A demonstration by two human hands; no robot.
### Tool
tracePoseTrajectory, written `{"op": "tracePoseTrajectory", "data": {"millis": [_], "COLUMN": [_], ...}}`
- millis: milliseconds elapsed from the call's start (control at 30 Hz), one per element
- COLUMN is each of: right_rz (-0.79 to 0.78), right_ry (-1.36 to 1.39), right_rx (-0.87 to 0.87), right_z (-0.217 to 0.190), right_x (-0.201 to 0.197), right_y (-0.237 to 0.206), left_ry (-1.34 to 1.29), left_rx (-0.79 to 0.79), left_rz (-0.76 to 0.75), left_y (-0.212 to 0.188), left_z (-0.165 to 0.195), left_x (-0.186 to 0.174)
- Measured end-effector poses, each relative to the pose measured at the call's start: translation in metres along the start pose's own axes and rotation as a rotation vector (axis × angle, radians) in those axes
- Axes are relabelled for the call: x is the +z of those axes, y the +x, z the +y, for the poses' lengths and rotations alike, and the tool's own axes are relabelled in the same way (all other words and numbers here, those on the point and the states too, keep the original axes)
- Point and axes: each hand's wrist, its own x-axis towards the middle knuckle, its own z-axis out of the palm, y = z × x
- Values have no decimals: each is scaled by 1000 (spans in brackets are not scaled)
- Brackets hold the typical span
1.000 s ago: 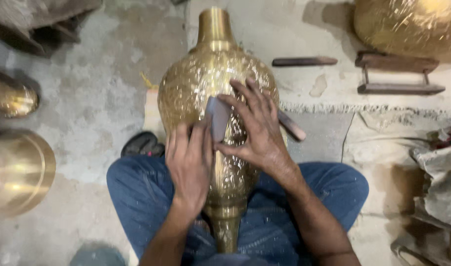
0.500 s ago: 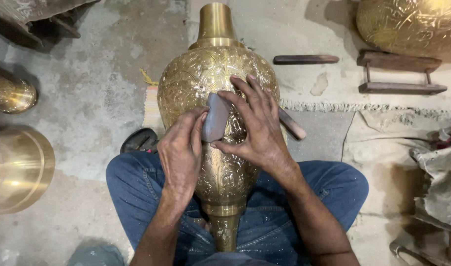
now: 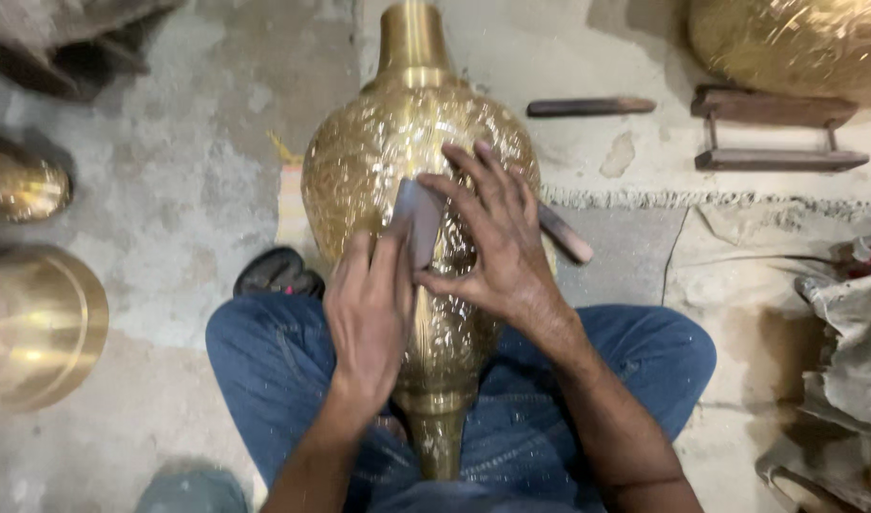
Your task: The person sits on the floor with a large engraved brass vase on their lap. They first scrape the vase surface with a small flat blade, then hold a chisel against the engraved pattern and strike it with a wooden mallet to deepen the decorative design.
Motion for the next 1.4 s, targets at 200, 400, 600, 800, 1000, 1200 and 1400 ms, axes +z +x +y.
{"op": "tracePoseTrajectory", "data": {"millis": [200,400,600,800,1000,1200,1400], "right_rz": [19,1,12,18,-9,23,11], "right_ry": [20,15,2,-11,-4,16,11], "right_rx": [-3,-5,-1,-38,-27,-6,-26], "right_z": [3,1,-4,-4,-1,1,-1], "right_x": [5,4,-2,0,3,3,2], "right_y": [-2,-3,-1,0,-1,-1,-1], "left_ry": [-33,-44,-23,-14,-18,15,-3], "left_rx": [-94,-85,-61,1,-30,-17,-95], "left_rz": [-32,-49,10,57,40,53,-56], "left_y": [4,6,1,-6,-2,-11,-14], "left_z": [2,-1,-4,-11,-15,-17,-17], "left_x": [1,2,4,8,15,16,14]}}
